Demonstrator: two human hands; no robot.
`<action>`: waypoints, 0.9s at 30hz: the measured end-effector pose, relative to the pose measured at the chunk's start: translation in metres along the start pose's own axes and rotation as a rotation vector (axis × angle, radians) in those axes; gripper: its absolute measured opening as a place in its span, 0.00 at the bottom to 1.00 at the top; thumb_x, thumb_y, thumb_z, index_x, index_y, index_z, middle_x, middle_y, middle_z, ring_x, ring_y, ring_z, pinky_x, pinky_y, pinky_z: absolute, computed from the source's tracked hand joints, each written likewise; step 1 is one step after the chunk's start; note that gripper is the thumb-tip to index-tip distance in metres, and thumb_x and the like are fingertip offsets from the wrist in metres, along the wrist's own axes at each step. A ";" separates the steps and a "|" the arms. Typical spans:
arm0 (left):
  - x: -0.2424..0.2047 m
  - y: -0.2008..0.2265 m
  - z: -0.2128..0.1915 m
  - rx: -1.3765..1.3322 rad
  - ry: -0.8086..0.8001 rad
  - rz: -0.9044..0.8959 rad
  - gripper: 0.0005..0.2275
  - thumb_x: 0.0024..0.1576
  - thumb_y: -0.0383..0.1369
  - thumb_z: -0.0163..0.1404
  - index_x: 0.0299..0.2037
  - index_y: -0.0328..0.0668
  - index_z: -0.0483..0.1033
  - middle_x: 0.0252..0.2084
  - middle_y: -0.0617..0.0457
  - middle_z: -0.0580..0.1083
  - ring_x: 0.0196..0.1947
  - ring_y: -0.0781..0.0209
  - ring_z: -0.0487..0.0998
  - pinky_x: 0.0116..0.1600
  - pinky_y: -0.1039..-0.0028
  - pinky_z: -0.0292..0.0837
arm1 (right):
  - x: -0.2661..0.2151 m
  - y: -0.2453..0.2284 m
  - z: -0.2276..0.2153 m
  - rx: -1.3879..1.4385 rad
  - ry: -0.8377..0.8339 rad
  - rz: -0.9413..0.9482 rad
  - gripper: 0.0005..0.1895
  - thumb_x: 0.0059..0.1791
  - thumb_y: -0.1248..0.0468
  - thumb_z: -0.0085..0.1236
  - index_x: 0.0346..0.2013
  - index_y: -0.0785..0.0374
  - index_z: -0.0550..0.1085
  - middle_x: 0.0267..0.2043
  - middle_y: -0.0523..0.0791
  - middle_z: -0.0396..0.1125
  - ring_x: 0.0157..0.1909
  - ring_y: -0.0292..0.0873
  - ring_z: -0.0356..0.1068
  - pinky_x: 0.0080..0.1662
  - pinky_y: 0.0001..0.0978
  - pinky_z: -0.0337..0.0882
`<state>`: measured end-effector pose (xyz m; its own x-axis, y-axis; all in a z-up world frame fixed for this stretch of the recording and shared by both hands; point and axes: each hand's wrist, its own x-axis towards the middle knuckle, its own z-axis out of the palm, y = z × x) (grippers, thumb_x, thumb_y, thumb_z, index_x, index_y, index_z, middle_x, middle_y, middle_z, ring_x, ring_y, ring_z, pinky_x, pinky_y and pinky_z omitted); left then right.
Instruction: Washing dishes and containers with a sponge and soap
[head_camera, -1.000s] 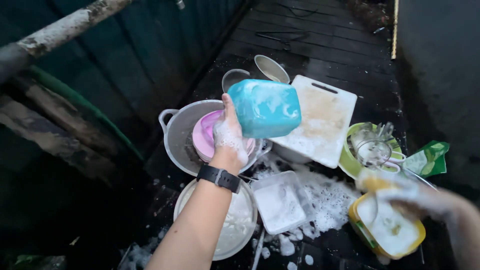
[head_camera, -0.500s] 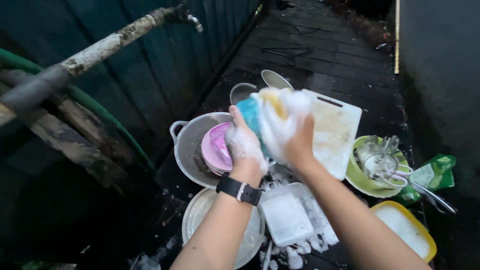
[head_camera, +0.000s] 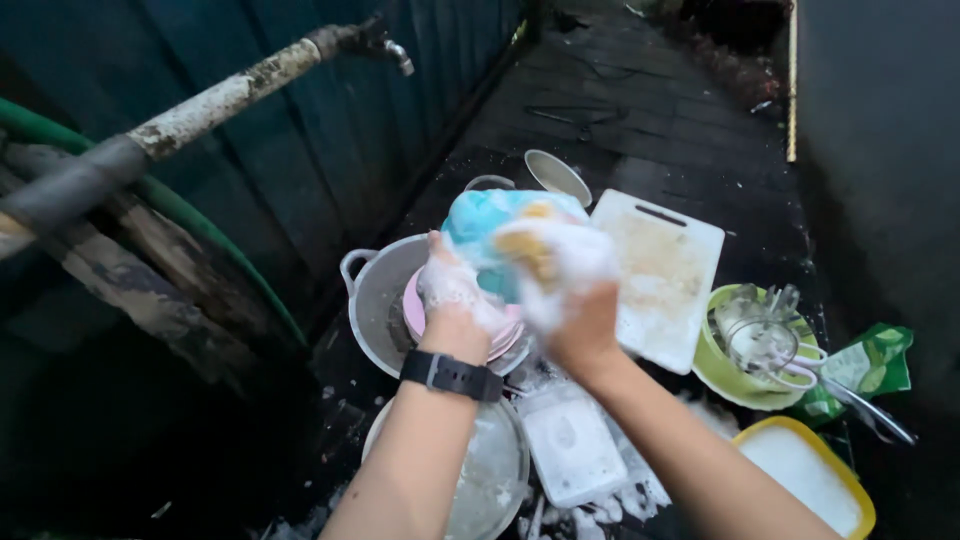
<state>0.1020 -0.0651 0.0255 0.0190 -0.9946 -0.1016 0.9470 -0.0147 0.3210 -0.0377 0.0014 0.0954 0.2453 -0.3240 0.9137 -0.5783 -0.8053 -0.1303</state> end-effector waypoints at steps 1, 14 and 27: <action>-0.013 0.005 0.012 0.029 0.086 -0.014 0.29 0.65 0.54 0.28 0.62 0.44 0.71 0.64 0.48 0.72 0.59 0.47 0.73 0.65 0.53 0.65 | -0.002 0.010 0.002 0.068 0.050 0.266 0.16 0.49 0.59 0.59 0.49 0.61 0.76 0.49 0.53 0.72 0.50 0.56 0.72 0.54 0.46 0.72; -0.021 -0.056 -0.018 0.115 0.127 -0.251 0.26 0.64 0.54 0.37 0.64 0.50 0.72 0.59 0.51 0.77 0.64 0.52 0.72 0.68 0.58 0.67 | 0.028 0.049 -0.056 1.513 -0.070 1.184 0.21 0.50 0.54 0.55 0.54 0.62 0.73 0.52 0.47 0.71 0.52 0.46 0.71 0.55 0.46 0.73; -0.069 0.016 0.041 0.197 -0.092 -0.522 0.25 0.52 0.56 0.47 0.54 0.54 0.76 0.54 0.51 0.77 0.52 0.47 0.75 0.57 0.42 0.66 | 0.008 0.020 -0.021 0.923 -0.916 1.072 0.20 0.48 0.53 0.52 0.50 0.59 0.76 0.47 0.44 0.74 0.45 0.38 0.73 0.49 0.34 0.73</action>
<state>0.1024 -0.0004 0.0760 -0.4728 -0.8548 -0.2141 0.7452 -0.5175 0.4205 -0.0638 -0.0065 0.1086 0.6022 -0.7740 -0.1954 -0.2372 0.0602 -0.9696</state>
